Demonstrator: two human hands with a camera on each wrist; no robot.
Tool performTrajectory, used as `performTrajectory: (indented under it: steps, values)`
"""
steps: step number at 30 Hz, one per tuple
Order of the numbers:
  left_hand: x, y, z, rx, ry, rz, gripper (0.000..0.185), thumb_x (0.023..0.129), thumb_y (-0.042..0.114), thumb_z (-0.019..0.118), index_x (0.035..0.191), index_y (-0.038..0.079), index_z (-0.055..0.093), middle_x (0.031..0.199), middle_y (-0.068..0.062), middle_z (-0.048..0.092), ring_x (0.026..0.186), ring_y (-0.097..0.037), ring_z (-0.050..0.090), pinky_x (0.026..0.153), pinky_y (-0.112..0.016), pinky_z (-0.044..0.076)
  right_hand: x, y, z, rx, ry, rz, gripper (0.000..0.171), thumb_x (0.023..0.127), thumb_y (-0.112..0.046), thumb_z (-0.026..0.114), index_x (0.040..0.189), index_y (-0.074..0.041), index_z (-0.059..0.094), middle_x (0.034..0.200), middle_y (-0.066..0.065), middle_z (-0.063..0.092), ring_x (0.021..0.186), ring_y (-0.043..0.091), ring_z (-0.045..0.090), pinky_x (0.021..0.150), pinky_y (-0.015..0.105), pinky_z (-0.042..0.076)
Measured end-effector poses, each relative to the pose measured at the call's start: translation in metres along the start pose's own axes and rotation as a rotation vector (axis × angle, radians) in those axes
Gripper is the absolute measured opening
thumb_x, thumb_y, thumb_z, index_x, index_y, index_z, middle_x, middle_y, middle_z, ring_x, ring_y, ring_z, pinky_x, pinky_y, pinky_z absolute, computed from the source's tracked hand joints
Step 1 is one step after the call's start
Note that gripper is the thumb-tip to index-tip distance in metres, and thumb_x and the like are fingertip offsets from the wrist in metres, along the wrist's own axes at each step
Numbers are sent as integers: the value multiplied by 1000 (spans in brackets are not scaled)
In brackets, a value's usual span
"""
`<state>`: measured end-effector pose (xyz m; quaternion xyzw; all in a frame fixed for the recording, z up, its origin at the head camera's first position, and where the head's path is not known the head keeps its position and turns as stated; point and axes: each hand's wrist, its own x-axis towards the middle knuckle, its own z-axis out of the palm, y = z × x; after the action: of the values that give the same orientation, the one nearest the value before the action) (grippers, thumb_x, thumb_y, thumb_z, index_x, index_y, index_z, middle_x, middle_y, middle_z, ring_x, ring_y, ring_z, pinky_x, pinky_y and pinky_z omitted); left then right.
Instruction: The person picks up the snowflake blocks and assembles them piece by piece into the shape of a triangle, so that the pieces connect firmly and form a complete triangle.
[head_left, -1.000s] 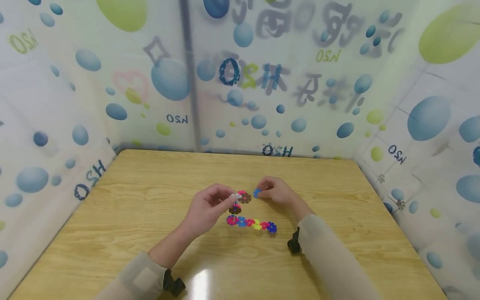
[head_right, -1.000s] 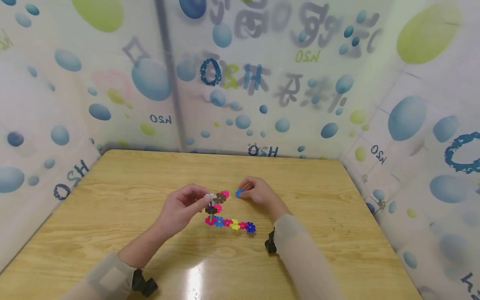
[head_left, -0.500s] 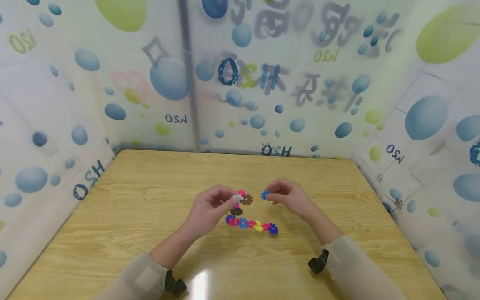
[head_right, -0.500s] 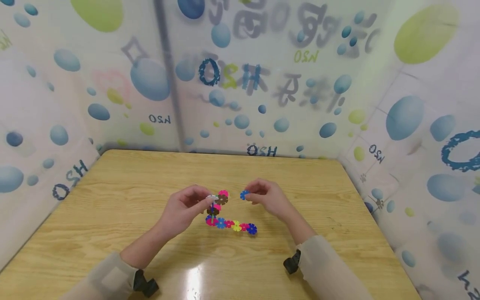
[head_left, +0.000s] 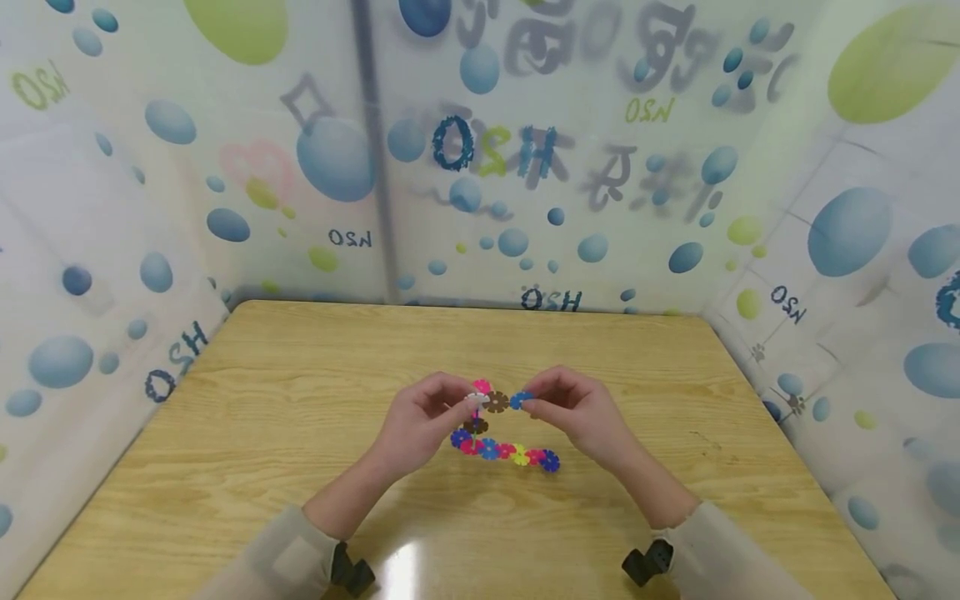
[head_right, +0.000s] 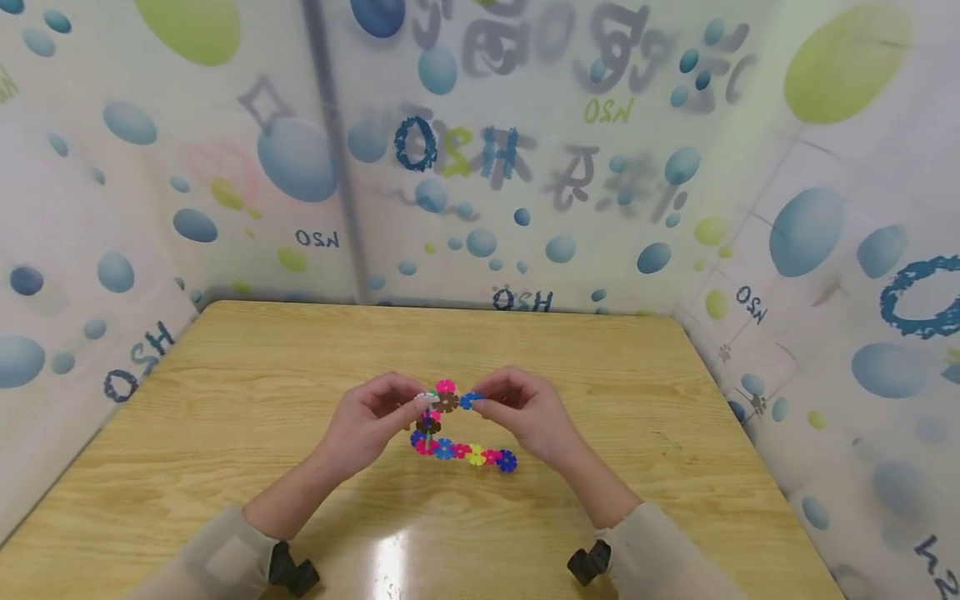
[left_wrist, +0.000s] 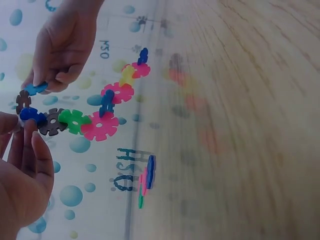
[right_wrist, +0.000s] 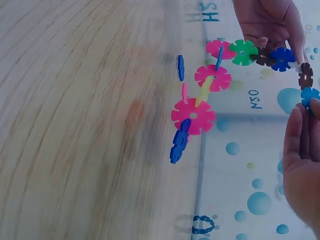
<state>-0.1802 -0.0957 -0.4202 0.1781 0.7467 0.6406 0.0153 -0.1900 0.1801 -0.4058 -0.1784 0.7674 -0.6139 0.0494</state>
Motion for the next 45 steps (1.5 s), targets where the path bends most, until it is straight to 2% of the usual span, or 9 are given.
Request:
performTrajectory:
  steps: [4,10,16,23,28,33,38,41,45]
  values:
    - [-1,0,0,-10,-5,3,16,106,24,76,120,16,77,115,-9,78,94,-23,78,86,-39,67,-1,-5,4,-5,-5,-22,14,103,-12,79,116,-8,76,109,0,76,92,18,73,83,28,64]
    - [0,-1,1,-34,-13,9,16,106,21,76,120,14,77,114,-11,78,93,-20,78,86,-32,67,-1,-5,7,-4,-7,-53,13,103,-9,78,115,-6,77,110,3,76,96,25,75,85,32,66]
    - [1,1,1,-43,-10,19,14,107,17,74,118,9,76,112,-15,78,92,-17,77,87,-40,68,0,-4,9,-3,26,-52,12,102,-10,79,113,-8,79,110,3,77,98,30,76,85,31,66]
    - [1,1,-1,-26,-12,24,13,106,15,74,118,10,77,110,-15,78,90,-15,77,85,-35,67,2,-6,10,-1,45,-59,10,100,-9,81,110,-7,81,108,2,80,93,20,76,83,29,66]
    - [2,0,-1,-10,-12,34,14,106,16,75,118,11,78,111,-14,79,91,-15,77,87,-43,68,3,-6,13,-12,42,-74,10,99,-8,82,109,-6,82,110,10,81,92,15,77,82,29,66]
    - [1,0,-1,-6,-20,55,13,106,15,75,118,10,77,110,-14,79,90,-15,76,86,-37,68,2,-6,14,-18,45,-63,10,100,-10,81,109,-8,82,111,14,81,94,22,77,82,29,66]
    - [0,0,0,39,-46,86,12,106,14,74,117,12,75,107,-10,76,88,-16,74,79,-28,64,0,-6,14,-20,39,-59,10,101,-12,80,111,-10,81,113,12,79,95,29,75,83,28,65]
    - [0,1,0,93,-43,110,13,105,15,76,118,15,75,109,-6,73,89,-16,70,76,-27,61,-1,-6,15,-22,36,-60,11,102,-13,80,112,-10,81,113,12,79,95,25,75,85,28,65]
    - [-1,6,0,184,-22,124,32,98,19,84,128,21,74,119,-3,69,87,-16,64,71,-24,54,0,-7,15,-24,28,-58,11,102,-14,80,113,-12,81,113,11,79,96,26,75,86,29,65]
